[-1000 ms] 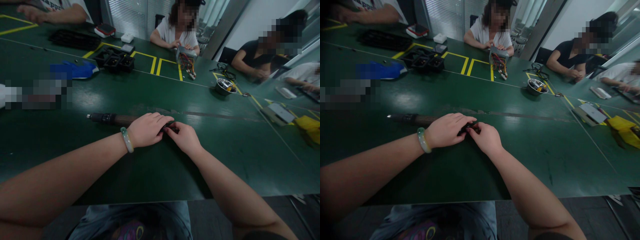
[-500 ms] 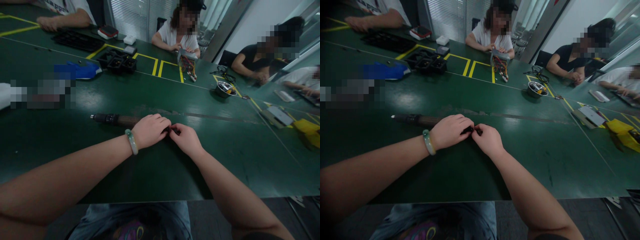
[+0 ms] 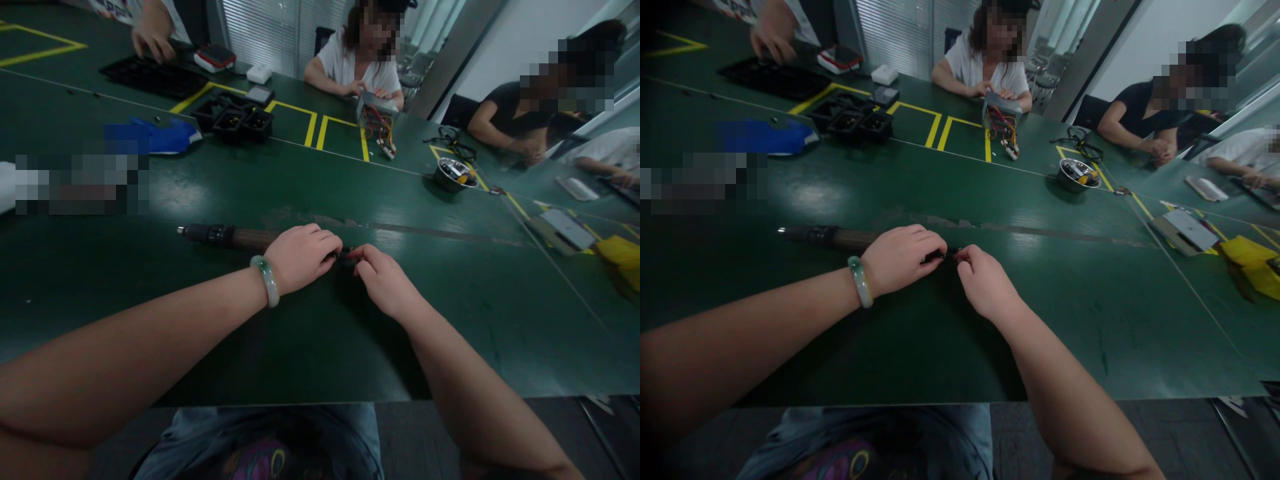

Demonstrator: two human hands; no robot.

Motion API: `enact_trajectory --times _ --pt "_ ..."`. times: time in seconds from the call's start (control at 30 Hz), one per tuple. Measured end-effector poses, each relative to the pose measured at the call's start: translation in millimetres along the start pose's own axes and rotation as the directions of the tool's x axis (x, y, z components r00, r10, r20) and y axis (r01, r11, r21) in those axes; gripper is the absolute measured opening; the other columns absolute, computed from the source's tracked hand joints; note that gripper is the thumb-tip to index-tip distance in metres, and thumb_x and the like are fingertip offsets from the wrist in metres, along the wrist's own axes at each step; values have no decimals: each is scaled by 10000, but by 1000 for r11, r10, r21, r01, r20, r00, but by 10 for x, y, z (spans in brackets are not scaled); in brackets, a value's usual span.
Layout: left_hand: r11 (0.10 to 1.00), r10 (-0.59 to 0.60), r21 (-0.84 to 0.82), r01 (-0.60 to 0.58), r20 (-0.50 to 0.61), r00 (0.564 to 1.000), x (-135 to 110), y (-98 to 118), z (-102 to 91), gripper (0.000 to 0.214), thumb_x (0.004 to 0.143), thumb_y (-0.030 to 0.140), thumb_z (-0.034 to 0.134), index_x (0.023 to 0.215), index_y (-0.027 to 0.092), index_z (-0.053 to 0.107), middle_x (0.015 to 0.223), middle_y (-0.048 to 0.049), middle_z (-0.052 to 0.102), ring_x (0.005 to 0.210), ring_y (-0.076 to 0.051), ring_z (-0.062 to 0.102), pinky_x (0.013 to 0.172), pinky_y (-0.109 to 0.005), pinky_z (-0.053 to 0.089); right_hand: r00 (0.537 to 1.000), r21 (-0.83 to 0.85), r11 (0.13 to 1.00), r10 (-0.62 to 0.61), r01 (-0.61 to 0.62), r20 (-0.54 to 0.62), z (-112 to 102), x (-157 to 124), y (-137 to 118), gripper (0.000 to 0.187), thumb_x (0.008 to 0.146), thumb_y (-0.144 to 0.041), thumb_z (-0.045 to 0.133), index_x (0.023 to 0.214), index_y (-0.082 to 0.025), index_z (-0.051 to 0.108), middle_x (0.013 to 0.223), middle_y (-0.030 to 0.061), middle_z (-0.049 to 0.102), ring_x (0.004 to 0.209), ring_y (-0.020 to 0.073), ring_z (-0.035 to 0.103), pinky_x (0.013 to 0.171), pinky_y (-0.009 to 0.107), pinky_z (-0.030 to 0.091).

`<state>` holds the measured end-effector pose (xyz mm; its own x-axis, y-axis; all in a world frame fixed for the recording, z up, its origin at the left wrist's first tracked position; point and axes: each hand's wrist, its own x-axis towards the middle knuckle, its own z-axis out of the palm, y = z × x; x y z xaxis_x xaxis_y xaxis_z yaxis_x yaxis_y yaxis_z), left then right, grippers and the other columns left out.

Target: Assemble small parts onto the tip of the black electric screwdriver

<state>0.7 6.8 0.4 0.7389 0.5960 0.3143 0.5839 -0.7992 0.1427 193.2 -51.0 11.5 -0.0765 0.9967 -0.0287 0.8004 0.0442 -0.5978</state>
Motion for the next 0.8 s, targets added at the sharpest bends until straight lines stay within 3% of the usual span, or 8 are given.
enact_trajectory --times 0.23,0.4,0.6,0.8 --pt "1000 -9 -22 9 -9 1000 3 -17 12 145 909 277 526 995 213 623 984 -16 667 928 -200 567 783 -333 442 997 -165 986 35 -23 73 -207 -61 82 257 909 -192 505 1107 -275 646 921 -29 713 861 139 637 753 262 425" --pt "999 -16 -42 17 3 1000 6 -18 11 155 908 292 529 1007 221 625 1001 -11 671 948 -200 567 805 -335 443 994 -340 934 108 -111 -28 -256 -57 151 63 836 -287 652 885 -276 690 814 -26 708 748 174 628 659 291 396" --pt "999 -21 -46 21 -2 1000 8 -36 23 145 893 295 548 990 223 629 981 -4 671 935 -199 569 796 -335 449 992 -271 962 -73 44 -99 -57 19 87 42 848 -286 652 860 -281 691 833 -52 709 766 161 625 685 287 404" --pt "999 -21 -51 20 -15 1000 16 -29 25 143 884 300 566 969 211 638 967 -17 680 937 -204 579 796 -336 456 971 -268 959 -150 97 -188 71 71 73 62 865 -291 641 875 -251 688 862 -28 712 824 175 628 760 309 416"
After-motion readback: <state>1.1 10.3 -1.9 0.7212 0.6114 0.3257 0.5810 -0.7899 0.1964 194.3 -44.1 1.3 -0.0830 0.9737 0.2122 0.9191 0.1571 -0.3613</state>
